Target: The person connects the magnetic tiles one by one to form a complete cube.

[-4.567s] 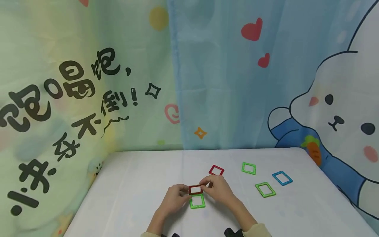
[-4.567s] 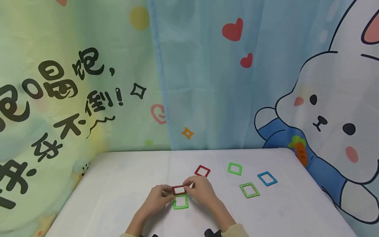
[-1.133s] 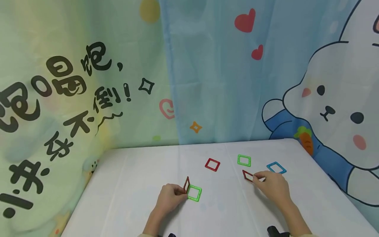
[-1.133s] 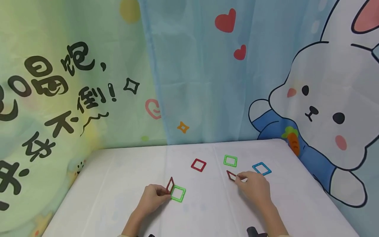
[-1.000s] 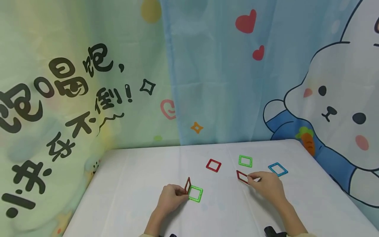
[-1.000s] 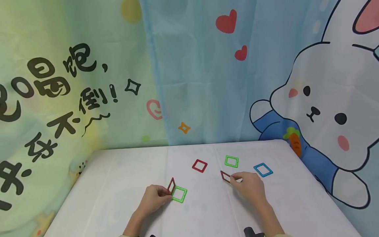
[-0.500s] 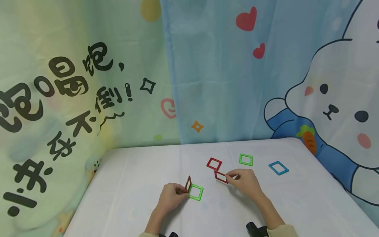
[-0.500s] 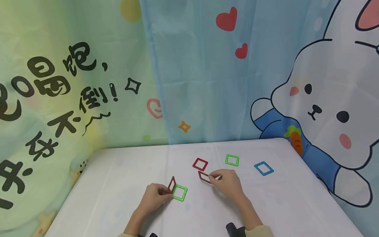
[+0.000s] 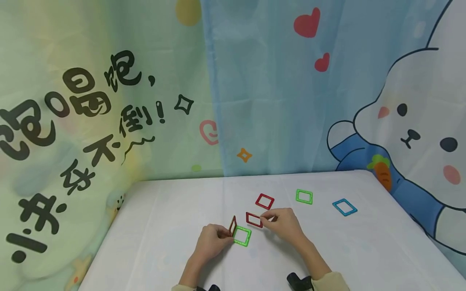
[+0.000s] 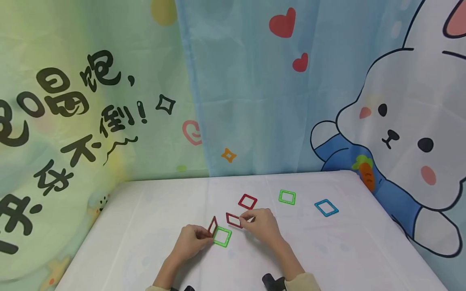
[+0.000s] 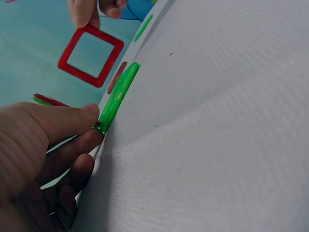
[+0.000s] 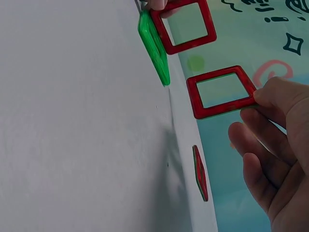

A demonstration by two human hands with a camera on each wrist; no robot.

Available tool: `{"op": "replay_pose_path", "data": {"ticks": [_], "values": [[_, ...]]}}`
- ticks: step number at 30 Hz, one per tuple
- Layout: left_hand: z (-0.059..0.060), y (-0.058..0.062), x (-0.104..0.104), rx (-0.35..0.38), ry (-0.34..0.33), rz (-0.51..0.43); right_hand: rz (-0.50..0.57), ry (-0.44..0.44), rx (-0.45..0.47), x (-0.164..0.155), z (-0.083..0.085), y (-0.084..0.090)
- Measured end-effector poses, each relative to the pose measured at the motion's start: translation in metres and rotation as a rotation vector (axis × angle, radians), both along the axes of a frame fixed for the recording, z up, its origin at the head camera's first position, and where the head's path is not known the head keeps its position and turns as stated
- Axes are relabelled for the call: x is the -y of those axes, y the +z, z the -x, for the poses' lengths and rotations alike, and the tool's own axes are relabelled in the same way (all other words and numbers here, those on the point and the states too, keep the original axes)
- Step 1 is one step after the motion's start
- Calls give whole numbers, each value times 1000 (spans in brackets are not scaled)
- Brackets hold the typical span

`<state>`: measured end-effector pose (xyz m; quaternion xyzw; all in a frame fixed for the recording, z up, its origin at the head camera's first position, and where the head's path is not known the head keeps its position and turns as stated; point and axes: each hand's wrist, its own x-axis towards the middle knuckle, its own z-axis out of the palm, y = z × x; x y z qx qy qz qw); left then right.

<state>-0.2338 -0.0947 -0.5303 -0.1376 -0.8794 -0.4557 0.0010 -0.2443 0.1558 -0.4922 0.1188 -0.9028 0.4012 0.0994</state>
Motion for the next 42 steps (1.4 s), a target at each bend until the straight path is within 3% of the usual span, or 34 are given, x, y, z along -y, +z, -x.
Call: {"op": "replay_pose_path", "data": {"ticks": [11,28,42], "values": [[0,2,0,6,-10,-15,7,27,8,16,1,1],[1,3,0,21,-3,-21,7,71,-53,22,3,-1],[3,-1,1,20,-10,-21,-11,71,4,24,4,-3]]}}
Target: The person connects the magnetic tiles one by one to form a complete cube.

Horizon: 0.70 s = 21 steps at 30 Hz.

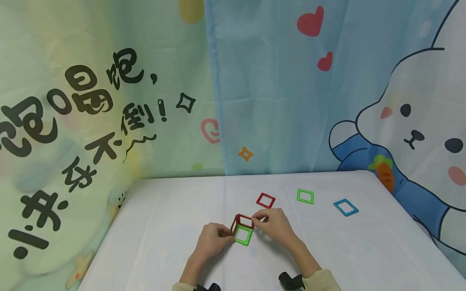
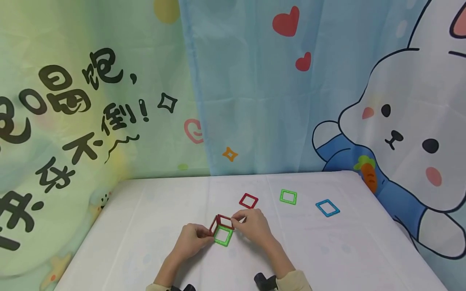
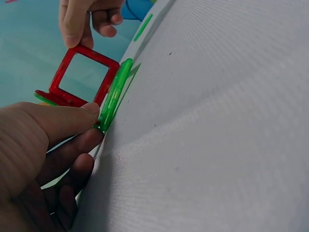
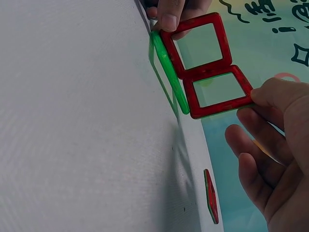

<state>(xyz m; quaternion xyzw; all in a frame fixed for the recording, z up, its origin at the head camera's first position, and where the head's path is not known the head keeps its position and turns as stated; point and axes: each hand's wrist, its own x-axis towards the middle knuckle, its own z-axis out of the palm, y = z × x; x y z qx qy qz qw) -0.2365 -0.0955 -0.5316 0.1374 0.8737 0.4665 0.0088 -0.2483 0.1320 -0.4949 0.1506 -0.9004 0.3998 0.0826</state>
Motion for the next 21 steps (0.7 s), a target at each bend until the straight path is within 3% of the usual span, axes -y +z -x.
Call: {"op": "replay_pose_path", "data": {"ticks": [21], "values": [[-1,1,1,1,-19,-13,19,10,55,1,-3,-1]]}}
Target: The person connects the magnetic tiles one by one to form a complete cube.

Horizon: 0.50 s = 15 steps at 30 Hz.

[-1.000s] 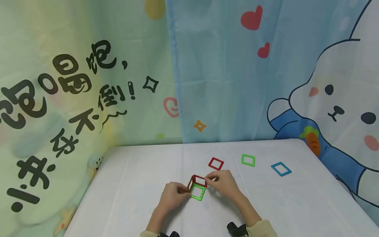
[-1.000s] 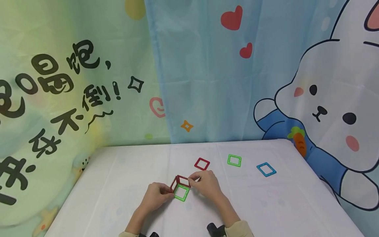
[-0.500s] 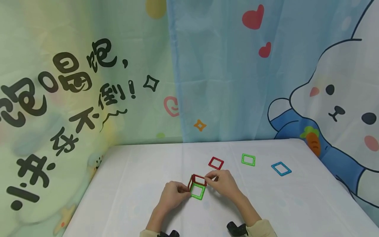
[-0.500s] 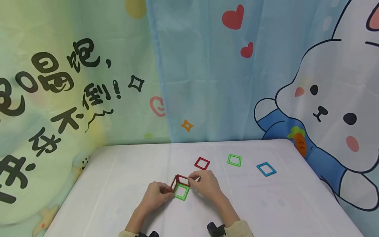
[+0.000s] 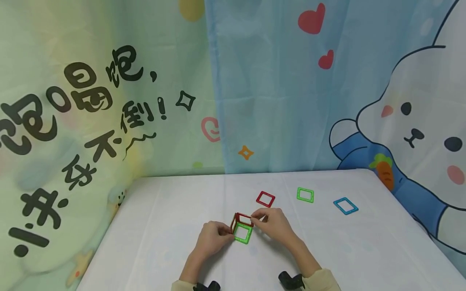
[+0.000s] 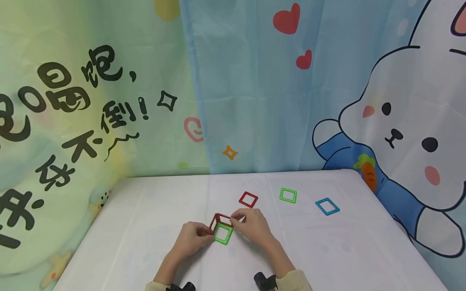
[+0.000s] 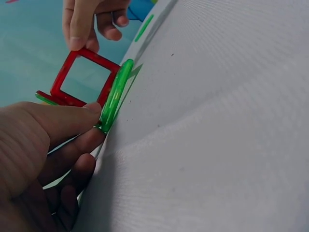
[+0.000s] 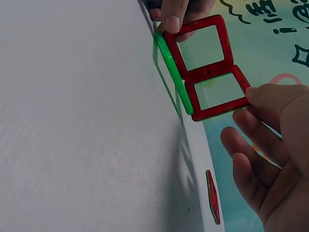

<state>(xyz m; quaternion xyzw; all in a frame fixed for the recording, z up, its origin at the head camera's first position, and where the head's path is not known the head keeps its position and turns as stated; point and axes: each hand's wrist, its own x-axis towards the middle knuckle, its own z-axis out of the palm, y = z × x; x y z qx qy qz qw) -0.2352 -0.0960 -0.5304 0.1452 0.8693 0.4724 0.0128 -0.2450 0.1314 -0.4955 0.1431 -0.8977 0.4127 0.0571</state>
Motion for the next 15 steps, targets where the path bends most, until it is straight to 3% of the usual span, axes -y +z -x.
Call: {"op": "replay_pose_path", "data": {"ticks": [15], "values": [[0,-2,3,-7,-20,-4,13,-14,15,6,-2,1]]}}
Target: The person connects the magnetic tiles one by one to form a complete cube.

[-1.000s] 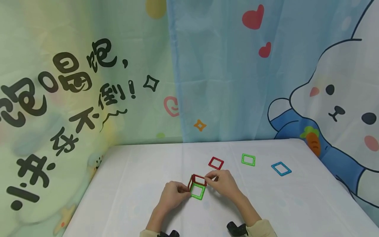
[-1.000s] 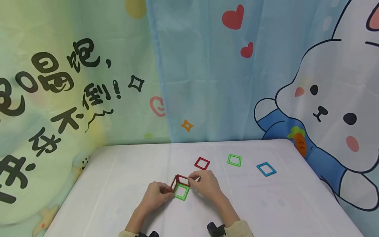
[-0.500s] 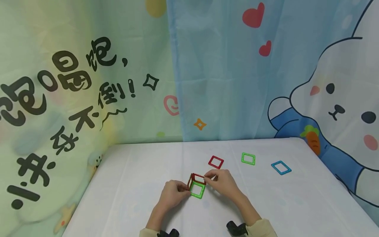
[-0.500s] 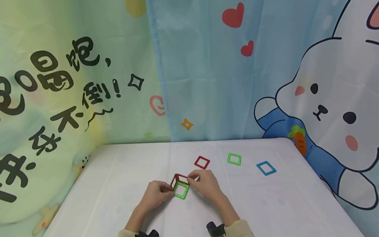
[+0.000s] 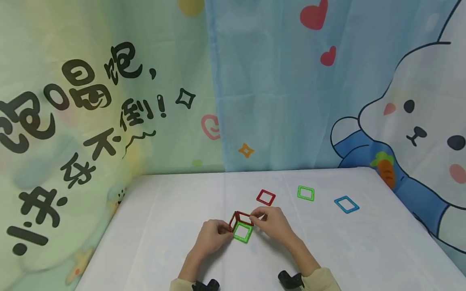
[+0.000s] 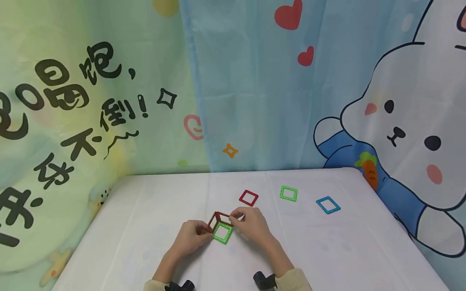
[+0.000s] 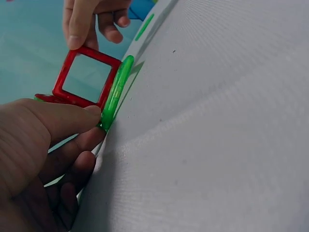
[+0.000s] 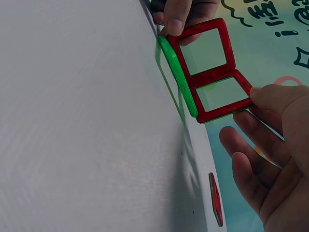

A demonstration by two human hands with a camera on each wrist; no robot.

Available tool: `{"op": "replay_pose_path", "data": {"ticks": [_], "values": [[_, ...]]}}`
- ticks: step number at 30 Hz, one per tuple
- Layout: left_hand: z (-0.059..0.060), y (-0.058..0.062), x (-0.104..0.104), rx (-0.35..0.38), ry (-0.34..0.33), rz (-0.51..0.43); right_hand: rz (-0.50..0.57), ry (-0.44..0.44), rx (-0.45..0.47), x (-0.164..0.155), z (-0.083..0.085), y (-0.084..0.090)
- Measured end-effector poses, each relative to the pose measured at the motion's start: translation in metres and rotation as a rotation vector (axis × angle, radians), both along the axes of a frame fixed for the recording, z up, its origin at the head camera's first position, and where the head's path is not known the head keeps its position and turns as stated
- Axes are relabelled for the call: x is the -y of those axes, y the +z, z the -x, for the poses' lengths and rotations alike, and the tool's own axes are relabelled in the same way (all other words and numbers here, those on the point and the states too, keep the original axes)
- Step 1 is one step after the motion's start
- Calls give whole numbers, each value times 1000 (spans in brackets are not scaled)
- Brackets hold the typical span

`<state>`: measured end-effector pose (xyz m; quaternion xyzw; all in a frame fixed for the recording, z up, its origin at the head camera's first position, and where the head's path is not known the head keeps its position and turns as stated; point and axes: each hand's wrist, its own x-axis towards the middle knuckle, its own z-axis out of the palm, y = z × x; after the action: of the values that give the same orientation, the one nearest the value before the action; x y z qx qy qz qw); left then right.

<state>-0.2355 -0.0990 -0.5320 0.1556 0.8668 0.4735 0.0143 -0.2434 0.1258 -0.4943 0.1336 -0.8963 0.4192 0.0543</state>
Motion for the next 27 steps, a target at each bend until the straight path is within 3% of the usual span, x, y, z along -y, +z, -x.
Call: {"op": "replay_pose_path", "data": {"ticks": [8,14,19,27], "values": [[3,4,7,46,-50,-14,11,3,26,-1,-1,-2],[21,10,7,69,-50,-33,29,-25,51,-2,2,-1],[36,11,1,97,-79,-23,35,4,61,-2,3,-1],[43,10,-3,78,-96,-37,38,36,36,-1,6,-1]]}}
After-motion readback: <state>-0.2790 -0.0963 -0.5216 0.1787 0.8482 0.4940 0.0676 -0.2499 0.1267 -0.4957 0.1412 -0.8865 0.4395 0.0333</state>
